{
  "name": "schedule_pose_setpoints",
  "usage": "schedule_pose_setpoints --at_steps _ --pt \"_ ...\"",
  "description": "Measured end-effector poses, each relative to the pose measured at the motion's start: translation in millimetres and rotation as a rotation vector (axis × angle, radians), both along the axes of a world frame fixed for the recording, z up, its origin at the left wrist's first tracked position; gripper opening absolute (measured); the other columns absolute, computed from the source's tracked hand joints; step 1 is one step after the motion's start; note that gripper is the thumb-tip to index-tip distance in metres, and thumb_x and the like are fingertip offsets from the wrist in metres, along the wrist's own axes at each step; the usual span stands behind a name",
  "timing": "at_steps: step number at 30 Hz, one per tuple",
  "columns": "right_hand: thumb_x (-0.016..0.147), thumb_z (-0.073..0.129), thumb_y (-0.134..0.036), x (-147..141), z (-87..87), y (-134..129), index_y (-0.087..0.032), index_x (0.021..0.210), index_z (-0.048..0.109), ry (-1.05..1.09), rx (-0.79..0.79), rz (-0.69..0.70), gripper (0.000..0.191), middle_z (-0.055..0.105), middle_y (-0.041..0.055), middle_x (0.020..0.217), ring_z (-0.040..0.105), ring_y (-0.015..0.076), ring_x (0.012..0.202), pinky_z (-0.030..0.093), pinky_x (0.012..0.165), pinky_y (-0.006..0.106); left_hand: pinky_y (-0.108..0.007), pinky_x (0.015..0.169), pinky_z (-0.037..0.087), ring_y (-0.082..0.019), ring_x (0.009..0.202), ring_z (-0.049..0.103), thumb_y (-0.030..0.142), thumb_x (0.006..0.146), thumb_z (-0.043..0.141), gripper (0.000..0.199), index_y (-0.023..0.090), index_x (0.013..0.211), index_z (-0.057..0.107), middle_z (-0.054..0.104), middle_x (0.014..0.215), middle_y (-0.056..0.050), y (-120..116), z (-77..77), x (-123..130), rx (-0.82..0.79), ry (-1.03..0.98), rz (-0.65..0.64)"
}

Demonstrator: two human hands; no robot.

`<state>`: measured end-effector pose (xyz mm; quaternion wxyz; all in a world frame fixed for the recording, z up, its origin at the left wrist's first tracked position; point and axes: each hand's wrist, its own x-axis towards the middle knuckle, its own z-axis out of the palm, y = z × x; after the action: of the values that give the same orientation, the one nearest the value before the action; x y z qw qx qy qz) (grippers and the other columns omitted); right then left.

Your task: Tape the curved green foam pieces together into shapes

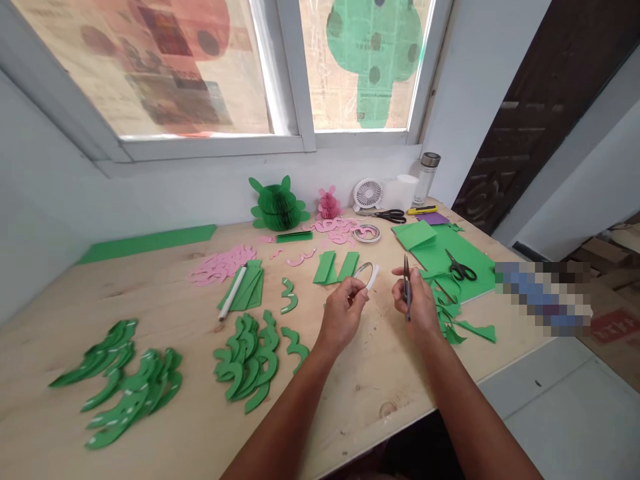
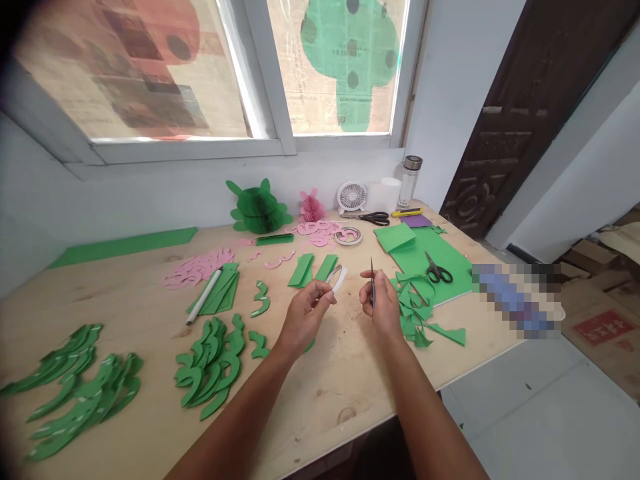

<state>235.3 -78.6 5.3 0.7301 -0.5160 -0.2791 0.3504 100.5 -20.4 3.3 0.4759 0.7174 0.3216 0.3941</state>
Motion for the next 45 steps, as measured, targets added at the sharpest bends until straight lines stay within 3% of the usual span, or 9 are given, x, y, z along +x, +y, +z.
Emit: schedule_pose_setpoints --at_steps 9,24,45 --pt "0.076 0.051 -0.059 -4.4 5.6 -1.0 -0.015 0.080 0.058 -0.095 -0.198 0.267 0.045 0.047 -0.0053 0.047 0.027 0.0034 0.032 0.014 0.034 0.019 -0.022 0.057 0.040 -0.011 0.059 0.054 0.026 0.073 0.057 0.009 0.017 0.069 0.055 0.056 0.058 0.002 2.4 10.6 -1.2 -0.193 -0.173 0.041" --pt "0.075 0.050 -0.060 -7.3 11.7 -3.1 -0.014 0.078 0.061 -0.157 -0.208 0.293 0.047 0.046 -0.0051 0.043 0.028 0.0049 0.032 0.016 0.034 0.020 -0.021 0.053 0.039 -0.010 0.054 0.053 0.025 0.070 0.058 0.009 0.017 0.065 0.056 0.057 0.055 0.003 2.7 15.4 -2.9 -0.256 -0.148 0.042" --pt "0.077 0.051 -0.058 -3.0 3.3 -1.3 -0.016 0.068 0.061 -0.235 -0.209 0.279 0.045 0.043 -0.0053 0.039 0.029 0.0063 0.034 0.021 0.037 0.021 -0.022 0.051 0.039 -0.011 0.052 0.052 0.027 0.068 0.058 0.011 0.017 0.064 0.055 0.056 0.052 0.002 4.2 18.1 -6.0 -0.245 -0.117 0.038"
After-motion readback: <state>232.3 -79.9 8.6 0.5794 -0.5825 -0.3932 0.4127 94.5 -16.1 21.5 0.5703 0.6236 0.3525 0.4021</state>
